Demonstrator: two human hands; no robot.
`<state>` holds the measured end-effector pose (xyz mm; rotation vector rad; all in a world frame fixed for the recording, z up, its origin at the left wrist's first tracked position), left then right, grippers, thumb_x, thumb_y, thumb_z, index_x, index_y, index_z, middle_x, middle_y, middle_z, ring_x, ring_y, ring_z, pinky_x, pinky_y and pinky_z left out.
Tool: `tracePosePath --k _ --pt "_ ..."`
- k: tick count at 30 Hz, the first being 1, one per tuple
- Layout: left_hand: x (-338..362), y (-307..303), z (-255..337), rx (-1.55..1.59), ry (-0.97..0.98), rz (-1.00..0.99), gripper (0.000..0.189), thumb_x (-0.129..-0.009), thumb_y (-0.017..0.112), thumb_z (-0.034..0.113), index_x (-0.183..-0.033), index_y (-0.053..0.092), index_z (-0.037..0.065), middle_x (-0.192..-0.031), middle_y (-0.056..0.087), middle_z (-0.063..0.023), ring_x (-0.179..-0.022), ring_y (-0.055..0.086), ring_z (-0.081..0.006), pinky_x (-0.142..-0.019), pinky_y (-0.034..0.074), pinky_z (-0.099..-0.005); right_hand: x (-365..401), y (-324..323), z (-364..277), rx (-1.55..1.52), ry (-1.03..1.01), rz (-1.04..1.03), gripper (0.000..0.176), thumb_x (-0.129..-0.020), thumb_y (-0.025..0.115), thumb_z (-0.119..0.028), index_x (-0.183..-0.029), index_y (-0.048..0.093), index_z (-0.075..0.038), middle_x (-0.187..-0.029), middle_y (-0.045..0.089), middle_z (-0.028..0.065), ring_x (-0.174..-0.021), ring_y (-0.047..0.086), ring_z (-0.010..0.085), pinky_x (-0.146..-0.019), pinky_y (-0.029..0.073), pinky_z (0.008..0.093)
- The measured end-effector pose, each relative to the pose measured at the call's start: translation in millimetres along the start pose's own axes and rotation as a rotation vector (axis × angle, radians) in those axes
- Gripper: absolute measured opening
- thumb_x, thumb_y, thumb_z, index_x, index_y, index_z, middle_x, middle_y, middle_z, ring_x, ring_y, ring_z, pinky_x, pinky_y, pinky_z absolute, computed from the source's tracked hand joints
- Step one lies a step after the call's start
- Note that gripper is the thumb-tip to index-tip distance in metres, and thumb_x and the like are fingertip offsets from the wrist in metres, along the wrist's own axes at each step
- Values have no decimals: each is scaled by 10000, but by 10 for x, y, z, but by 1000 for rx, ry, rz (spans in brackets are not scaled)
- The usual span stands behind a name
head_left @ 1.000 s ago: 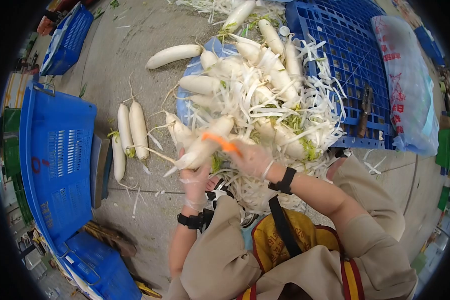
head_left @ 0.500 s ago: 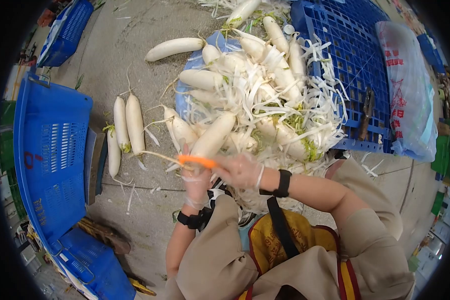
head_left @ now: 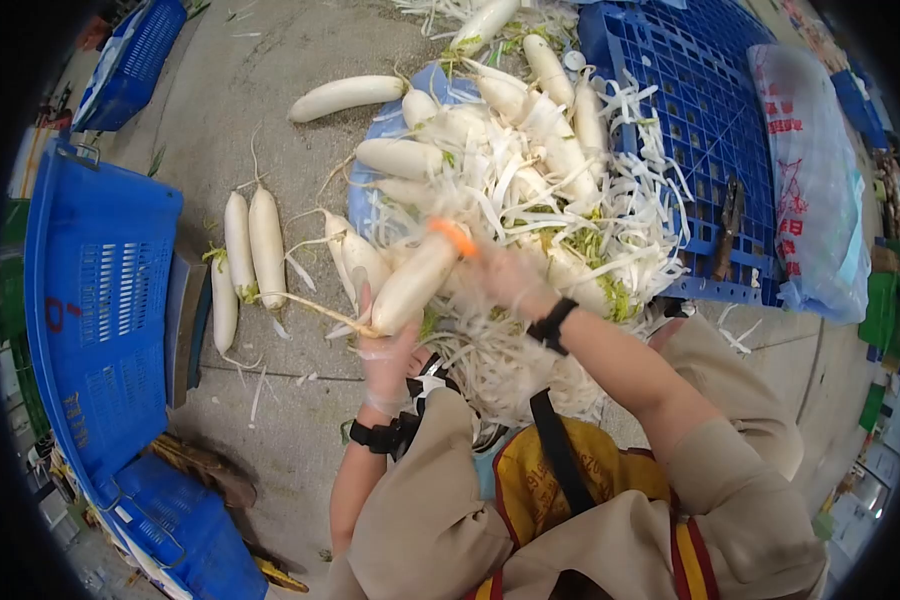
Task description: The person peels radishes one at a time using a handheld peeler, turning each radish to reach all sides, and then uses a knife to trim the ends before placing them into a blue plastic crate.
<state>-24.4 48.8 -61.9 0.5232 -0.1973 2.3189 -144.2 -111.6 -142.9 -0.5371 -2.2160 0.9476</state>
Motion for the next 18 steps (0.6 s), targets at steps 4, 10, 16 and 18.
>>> tracePosePath --k 4,10,16,18 --pt "-73 -41 -18 -23 58 -55 652 -787 633 -30 -1363 328 -20 -1203 523 -111 -1047 532 -160 -880 453 -268 -161 -153 87 -63 237 -13 321 -908 453 -344 -1075 575 -98 -948 647 187 -895 620 357 -777 486 448" --pt "87 -307 3 -387 263 -111 528 -764 677 30 -1245 462 -16 -1109 589 -112 -962 578 -177 -779 497 -295 47 -123 -11 -137 221 -73 357 -899 450 -375 -1087 578 -100 -1036 622 203 -985 589 363 -845 457 456" --pt "157 -237 99 -424 396 -10 616 -729 692 22 -1280 427 -51 -1097 605 -139 -948 604 -185 -819 494 -289 432 -137 -245 -90 -105 108 317 -908 473 -342 -1082 554 -89 -772 647 169 -691 631 370 -603 512 440" --pt "134 -247 72 -338 205 -124 680 -732 698 30 -1326 375 -49 -1129 588 -135 -971 592 -179 -819 493 -281 814 -245 -645 -118 -226 68 305 -913 471 -328 -1080 547 -84 -733 642 167 -639 627 367 -562 510 436"
Point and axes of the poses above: each hand's wrist, its own x-axis away from the middle knuckle, its own y-axis out of the palm, z = x × y, the point moved 1 cm from there along -x, towards the middle knuckle
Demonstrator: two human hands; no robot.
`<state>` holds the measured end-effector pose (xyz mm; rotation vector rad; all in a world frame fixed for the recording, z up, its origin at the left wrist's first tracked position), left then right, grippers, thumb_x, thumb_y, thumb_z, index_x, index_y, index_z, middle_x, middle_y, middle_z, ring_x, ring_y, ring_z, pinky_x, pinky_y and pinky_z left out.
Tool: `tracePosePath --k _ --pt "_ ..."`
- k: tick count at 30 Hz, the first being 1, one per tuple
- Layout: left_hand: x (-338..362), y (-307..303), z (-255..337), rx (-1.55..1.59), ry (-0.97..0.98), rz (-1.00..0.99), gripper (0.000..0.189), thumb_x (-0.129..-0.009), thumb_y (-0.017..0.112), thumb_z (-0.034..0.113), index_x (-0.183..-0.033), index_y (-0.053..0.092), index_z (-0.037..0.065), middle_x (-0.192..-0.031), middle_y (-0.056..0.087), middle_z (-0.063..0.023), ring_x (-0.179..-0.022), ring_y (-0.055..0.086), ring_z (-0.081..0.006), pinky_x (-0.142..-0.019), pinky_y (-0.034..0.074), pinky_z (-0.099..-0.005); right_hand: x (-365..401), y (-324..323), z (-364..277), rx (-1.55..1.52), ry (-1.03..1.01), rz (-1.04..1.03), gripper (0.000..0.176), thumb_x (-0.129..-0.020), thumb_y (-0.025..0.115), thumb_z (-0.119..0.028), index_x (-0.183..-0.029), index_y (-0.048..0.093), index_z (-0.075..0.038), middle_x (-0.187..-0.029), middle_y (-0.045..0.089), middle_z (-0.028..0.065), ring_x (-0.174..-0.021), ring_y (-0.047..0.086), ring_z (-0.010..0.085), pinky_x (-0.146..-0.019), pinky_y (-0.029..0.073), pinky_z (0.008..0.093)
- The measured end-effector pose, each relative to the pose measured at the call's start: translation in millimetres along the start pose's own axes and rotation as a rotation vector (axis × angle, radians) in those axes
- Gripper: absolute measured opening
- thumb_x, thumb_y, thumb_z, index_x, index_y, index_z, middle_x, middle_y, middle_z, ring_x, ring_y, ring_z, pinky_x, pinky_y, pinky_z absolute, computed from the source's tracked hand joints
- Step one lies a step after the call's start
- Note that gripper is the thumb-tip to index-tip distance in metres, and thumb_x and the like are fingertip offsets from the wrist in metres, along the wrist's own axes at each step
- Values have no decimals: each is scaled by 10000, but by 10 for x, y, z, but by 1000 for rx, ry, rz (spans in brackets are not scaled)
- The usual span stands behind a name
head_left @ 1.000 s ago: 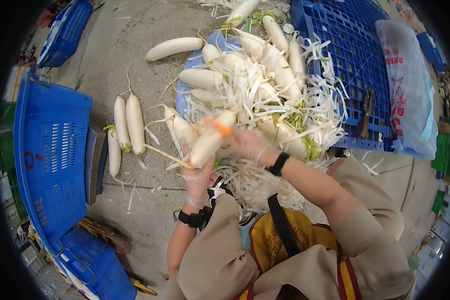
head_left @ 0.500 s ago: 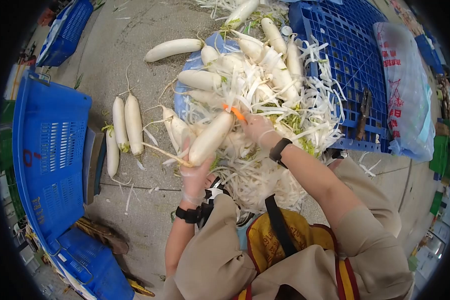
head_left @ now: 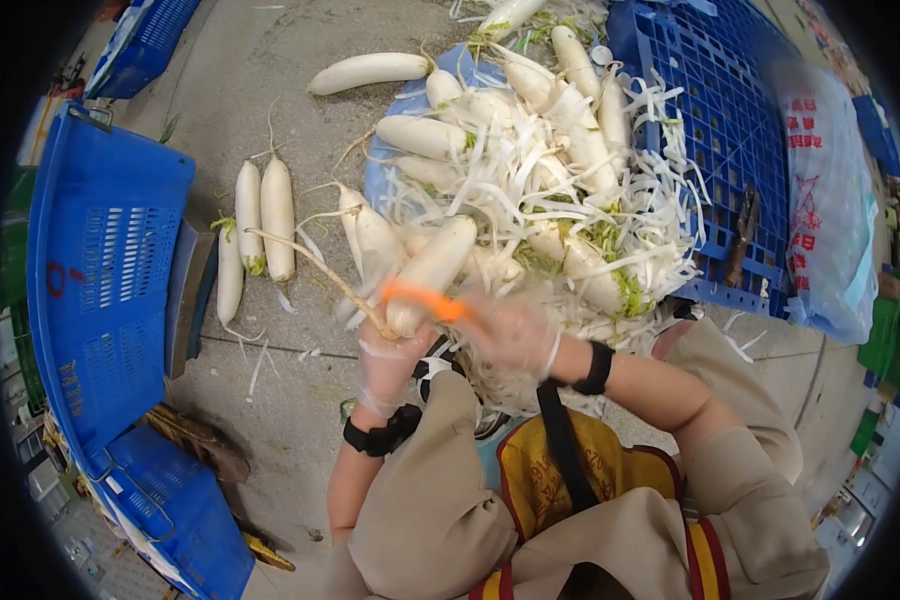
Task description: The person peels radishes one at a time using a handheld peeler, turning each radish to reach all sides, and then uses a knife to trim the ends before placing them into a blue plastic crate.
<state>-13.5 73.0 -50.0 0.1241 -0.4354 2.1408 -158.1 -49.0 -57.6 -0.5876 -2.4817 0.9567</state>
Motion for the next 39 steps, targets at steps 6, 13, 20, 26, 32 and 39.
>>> tracePosePath --k 6,13,20,26,32,39 --pt "-10 59 55 -36 84 64 723 -740 691 21 -1361 327 -49 -1144 578 -128 -966 590 -163 -810 497 -267 -412 94 403 58 -4 -41 315 -901 488 -317 -1107 550 -87 -713 637 160 -619 626 347 -540 513 435" --pt "129 -35 2 167 -112 56 741 -766 689 28 -1378 280 -56 -1178 557 -143 -982 594 -174 -818 512 -281 -115 216 136 45 -125 -4 250 -893 492 -253 -1053 609 -100 -757 641 157 -632 637 313 -580 514 417" --pt "370 -229 -200 -6 36 127 680 -782 651 -33 -1379 327 -9 -1397 371 -155 -1198 457 -219 -966 420 -316 -544 236 969 172 329 -126 410 -909 405 -385 -1149 557 -89 -857 663 183 -773 652 333 -681 516 428" --pt "450 -299 -415 -107 98 82 695 -761 700 38 -1355 347 -40 -1388 370 -191 -1212 445 -249 -974 417 -349 -342 -19 132 9 388 -320 374 -893 453 -361 -1083 602 -75 -917 659 186 -866 644 335 -782 491 430" --pt "464 -265 -484 -47 40 133 676 -766 691 24 -1351 357 -25 -1356 414 -175 -1206 446 -242 -988 398 -351 -399 -77 451 69 344 -216 369 -892 463 -356 -1107 579 -80 -922 663 174 -895 632 341 -797 488 423" --pt "558 -249 -449 200 -171 172 573 -793 661 2 -1302 400 -8 -1238 491 -106 -1108 486 -187 -943 410 -307 -559 217 797 81 395 -151 412 -917 388 -418 -1067 558 -74 -913 661 177 -876 634 352 -784 487 431"
Point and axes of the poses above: each hand's wrist, its own x-axis away from the middle knuckle, its own y-axis out of the palm, z = x × y, the point moved 1 cm from there along -x, towards the middle knuckle
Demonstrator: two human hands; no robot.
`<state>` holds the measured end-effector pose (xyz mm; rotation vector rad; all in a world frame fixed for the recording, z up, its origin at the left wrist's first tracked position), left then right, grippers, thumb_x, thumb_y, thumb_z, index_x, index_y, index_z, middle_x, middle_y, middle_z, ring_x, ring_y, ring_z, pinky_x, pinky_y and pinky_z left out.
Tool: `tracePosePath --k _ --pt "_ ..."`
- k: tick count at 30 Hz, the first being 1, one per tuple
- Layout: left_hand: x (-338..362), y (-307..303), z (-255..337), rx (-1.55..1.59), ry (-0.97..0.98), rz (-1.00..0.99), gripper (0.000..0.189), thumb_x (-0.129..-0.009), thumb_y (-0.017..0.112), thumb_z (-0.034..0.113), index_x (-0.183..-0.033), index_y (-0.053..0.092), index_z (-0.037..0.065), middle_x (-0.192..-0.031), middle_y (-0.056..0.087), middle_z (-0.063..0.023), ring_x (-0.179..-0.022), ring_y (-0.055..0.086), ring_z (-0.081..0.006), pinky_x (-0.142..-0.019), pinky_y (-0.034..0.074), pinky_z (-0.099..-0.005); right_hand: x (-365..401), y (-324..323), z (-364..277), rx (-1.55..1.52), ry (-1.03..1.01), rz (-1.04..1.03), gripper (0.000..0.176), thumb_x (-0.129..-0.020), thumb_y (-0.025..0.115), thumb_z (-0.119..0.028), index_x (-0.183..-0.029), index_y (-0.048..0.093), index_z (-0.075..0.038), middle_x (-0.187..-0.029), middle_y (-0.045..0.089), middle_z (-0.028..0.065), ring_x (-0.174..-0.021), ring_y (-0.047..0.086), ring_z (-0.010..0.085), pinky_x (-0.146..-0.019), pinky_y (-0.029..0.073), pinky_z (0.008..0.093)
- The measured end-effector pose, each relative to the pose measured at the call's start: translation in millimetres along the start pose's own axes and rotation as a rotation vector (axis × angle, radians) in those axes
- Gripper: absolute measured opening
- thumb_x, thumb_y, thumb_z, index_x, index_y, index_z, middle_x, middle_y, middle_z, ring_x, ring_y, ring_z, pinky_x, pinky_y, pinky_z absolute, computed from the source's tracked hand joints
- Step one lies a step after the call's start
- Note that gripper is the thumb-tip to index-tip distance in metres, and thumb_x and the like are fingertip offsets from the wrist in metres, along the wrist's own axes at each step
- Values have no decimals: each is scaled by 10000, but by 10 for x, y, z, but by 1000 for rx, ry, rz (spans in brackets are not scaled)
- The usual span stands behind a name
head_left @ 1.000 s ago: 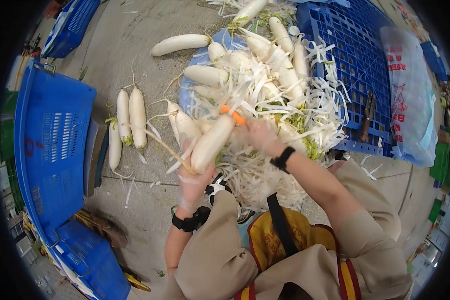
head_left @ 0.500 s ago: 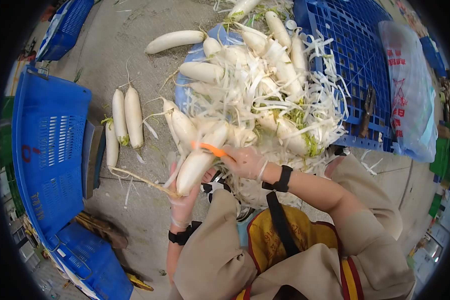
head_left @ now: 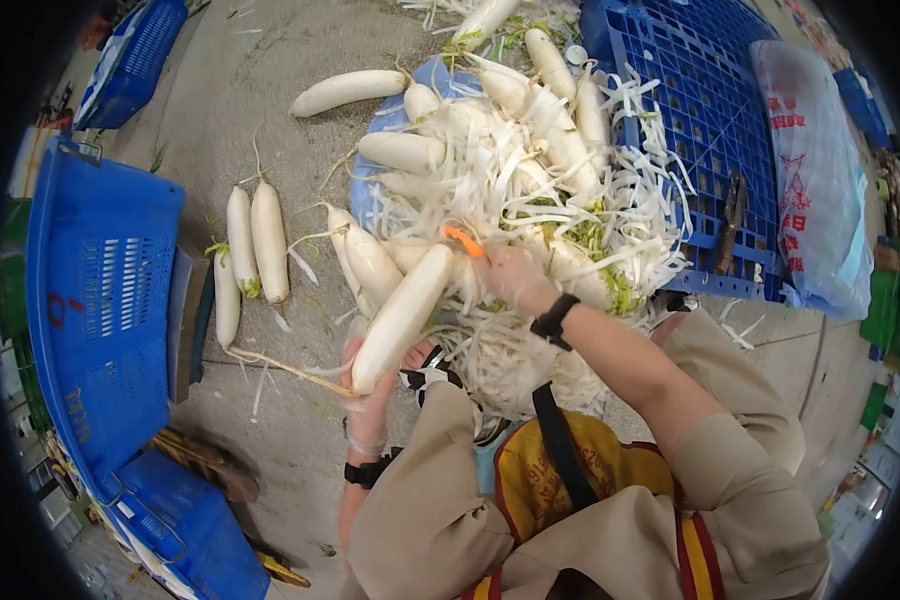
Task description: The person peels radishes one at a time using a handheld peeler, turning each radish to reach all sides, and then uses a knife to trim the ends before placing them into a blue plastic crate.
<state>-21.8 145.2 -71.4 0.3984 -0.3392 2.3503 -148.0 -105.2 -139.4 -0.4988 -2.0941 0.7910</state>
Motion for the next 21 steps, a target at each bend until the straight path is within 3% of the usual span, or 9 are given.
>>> tracePosePath --k 2,3,6,7,11,13,17,19,21 --pt "-32 48 14 21 0 38 553 -799 653 -1 -1294 407 -5 -1223 496 -102 -1095 491 -184 -940 407 -300 314 -244 -322 -118 34 -60 370 -908 413 -404 -1069 557 -103 -879 657 178 -800 633 366 -774 487 450" --pt "-25 45 0 61 -36 56 540 -804 644 -3 -1291 411 0 -1224 494 -99 -1101 487 -184 -946 401 -300 417 -185 -364 -57 -155 -47 382 -909 412 -411 -1059 545 -86 -870 655 183 -798 631 373 -751 492 462" --pt "-22 38 10 121 -68 86 525 -812 628 -7 -1290 411 9 -1220 494 -93 -1109 482 -184 -953 395 -301 271 -40 -164 -80 -9 -22 367 -909 422 -403 -1059 547 -92 -830 650 195 -788 631 375 -707 499 468" --pt "-49 58 39 154 -55 105 523 -815 621 -9 -1291 407 14 -1215 495 -90 -1110 482 -186 -954 395 -301 34 140 89 -18 -25 92 346 -908 439 -378 -1053 554 -86 -803 642 205 -778 627 378 -664 500 475" --pt "-98 112 191 258 -93 107 548 -799 642 -1 -1290 397 13 -1195 506 -88 -1100 486 -184 -947 401 -302 206 32 -114 -129 14 39 305 -902 442 -342 -1080 530 -110 -840 639 213 -810 612 394 -727 472 479" --pt "-124 76 151 -24 116 -20 586 -774 681 13 -1282 389 9 -1187 514 -98 -1048 521 -190 -916 426 -302 194 110 -50 -165 8 61 313 -902 444 -341 -1093 527 -108 -845 638 214 -819 612 393 -730 471 476" --pt "-113 165 314 -118 238 -50 582 -747 721 30 -1244 420 2 -1143 547 -119 -976 565 -199 -866 462 -317 121 161 -8 -184 -9 76 326 -905 443 -336 -1120 517 -102 -855 636 222 -838 608 394 -749 469 474" --pt "-189 198 449 -378 505 -178 582 -732 746 45 -1226 443 -2 -1091 577 -137 -933 594 -210 -819 487 -323 118 140 9 -151 -49 108 323 -908 440 -337 -1117 520 -104 -847 640 208 -812 614 387 -720 478 465" --pt "-219 231 427 -356 464 -162 591 -723 757 55 -1224 449 -5 -1078 585 -141 -938 595 -211 -817 487 -323 300 -44 -212 -100 -90 50 314 -904 463 -315 -1109 541 -90 -797 636 195 -738 619 373 -637 496 448"
Point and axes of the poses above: each hand's wrist, its own x-axis away from the middle knuckle, its own y-axis out of the palm, z = x × y, the point moved 1 cm from there along -x, towards the middle knuckle
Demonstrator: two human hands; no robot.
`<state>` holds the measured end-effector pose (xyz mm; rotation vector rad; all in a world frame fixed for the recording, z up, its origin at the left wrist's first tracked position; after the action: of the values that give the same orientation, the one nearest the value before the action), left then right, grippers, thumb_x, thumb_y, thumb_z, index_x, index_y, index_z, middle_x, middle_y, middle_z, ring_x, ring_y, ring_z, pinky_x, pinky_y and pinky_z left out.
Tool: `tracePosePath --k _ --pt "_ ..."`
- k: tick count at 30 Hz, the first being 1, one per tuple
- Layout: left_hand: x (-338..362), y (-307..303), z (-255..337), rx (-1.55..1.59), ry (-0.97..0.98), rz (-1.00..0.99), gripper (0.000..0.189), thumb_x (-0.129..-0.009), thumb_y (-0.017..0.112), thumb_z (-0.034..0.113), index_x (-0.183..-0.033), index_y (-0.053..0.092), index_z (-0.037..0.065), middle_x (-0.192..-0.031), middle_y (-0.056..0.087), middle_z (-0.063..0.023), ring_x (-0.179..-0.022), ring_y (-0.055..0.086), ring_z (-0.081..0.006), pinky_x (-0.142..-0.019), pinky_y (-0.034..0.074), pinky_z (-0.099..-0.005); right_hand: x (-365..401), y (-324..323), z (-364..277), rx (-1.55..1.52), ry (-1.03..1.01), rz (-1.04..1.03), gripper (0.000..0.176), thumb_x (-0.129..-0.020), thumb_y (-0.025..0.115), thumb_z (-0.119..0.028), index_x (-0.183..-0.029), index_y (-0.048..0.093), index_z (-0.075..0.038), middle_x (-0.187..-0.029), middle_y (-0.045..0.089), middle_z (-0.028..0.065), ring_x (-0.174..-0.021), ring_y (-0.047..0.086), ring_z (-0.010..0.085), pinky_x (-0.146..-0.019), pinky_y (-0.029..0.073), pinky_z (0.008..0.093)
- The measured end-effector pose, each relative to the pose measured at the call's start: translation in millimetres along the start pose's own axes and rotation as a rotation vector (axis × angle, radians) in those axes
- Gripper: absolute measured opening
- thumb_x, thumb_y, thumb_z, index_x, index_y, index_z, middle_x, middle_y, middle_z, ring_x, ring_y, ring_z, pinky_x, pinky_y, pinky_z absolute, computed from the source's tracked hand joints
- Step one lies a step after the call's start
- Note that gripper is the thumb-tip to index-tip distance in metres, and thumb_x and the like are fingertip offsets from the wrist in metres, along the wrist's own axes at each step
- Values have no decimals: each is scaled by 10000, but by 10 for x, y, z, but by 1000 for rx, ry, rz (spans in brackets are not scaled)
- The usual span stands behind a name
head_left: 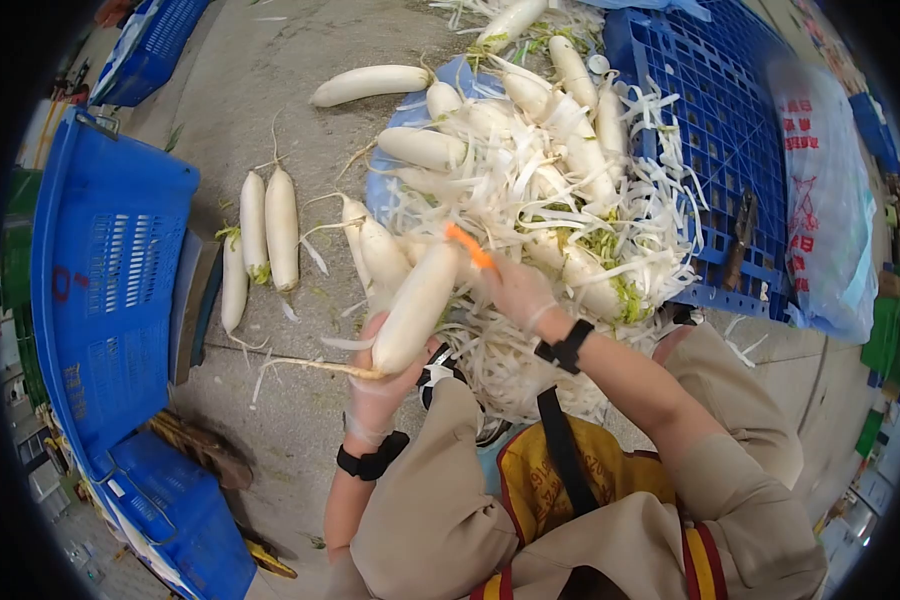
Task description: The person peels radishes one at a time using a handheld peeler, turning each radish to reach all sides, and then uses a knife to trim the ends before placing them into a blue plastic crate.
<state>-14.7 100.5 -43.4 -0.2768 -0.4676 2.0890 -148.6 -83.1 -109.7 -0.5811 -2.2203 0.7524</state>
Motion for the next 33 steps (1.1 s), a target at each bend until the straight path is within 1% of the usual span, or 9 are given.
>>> tracePosePath --k 3,6,17,21,23,25,28,30,33 --pt "4 0 -96 -2 -46 23 621 -710 774 71 -1232 447 -8 -1077 590 -140 -946 594 -207 -817 487 -318 568 119 -336 -51 -542 114 245 -863 545 -234 -1056 588 -88 -712 623 157 -629 619 316 -502 491 406" --pt "-3 67 -29 154 -152 48 639 -713 772 77 -1249 434 -6 -1095 587 -128 -950 588 -193 -822 487 -310 855 63 -554 -180 -707 5 178 -837 572 -173 -992 619 -101 -711 619 132 -593 609 279 -494 487 373" --pt "-122 105 -49 361 -302 9 588 -737 726 47 -1247 437 -4 -1076 594 -109 -944 577 -189 -818 490 -318 681 -19 -514 -365 -545 121 138 -841 569 -155 -949 603 -77 -689 602 126 -578 592 307 -498 466 363" --pt "-138 150 -63 122 -104 76 556 -722 737 52 -1212 479 3 -1053 603 -123 -922 589 -217 -801 491 -334 626 2 -540 -178 -595 115 160 -860 548 -193 -976 603 -98 -606 587 123 -515 589 294 -449 446 383" --pt "-77 175 -90 71 -104 75 549 -715 742 55 -1201 491 4 -1051 604 -126 -924 590 -222 -804 489 -336 291 -94 -415 97 -113 49 191 -886 508 -246 -975 603 -105 -626 601 157 -560 615 292 -477 468 388" --pt "-23 269 -220 256 -298 83 549 -717 744 61 -1201 493 2 -1058 606 -122 -934 589 -226 -816 485 -343 -249 32 227 -45 -48 111 221 -898 482 -288 -961 593 -108 -673 620 176 -598 632 296 -502 487 390" --pt "-181 141 31 344 -381 31 532 -722 736 51 -1193 494 2 -1054 602 -112 -933 583 -208 -807 486 -337 -34 -177 -90 60 -106 48 221 -895 492 -278 -1007 598 -121 -700 626 161 -598 626 305 -528 501 395" --pt "-104 174 -88 283 -278 65 529 -724 731 44 -1193 491 3 -1039 605 -103 -914 581 -188 -791 490 -323 430 38 -327 -91 -599 163 284 -890 456 -310 -1096 540 -134 -746 642 108 -604 633 301 -471 491 408" --pt "-141 132 42 257 -234 60 527 -723 726 33 -1191 485 1 -1022 607 -90 -890 578 -153 -767 496 -297 468 179 -370 63 -637 101 301 -879 463 -317 -1105 547 -136 -791 647 103 -608 631 309 -493 496 419"
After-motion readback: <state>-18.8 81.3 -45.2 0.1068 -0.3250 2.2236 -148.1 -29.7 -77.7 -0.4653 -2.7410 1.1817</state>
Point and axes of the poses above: each hand's wrist, its own x-axis away from the middle knuckle, its own y-axis out of the palm, z = x × y, the point moved 1 cm from there along -x, towards the middle knuckle
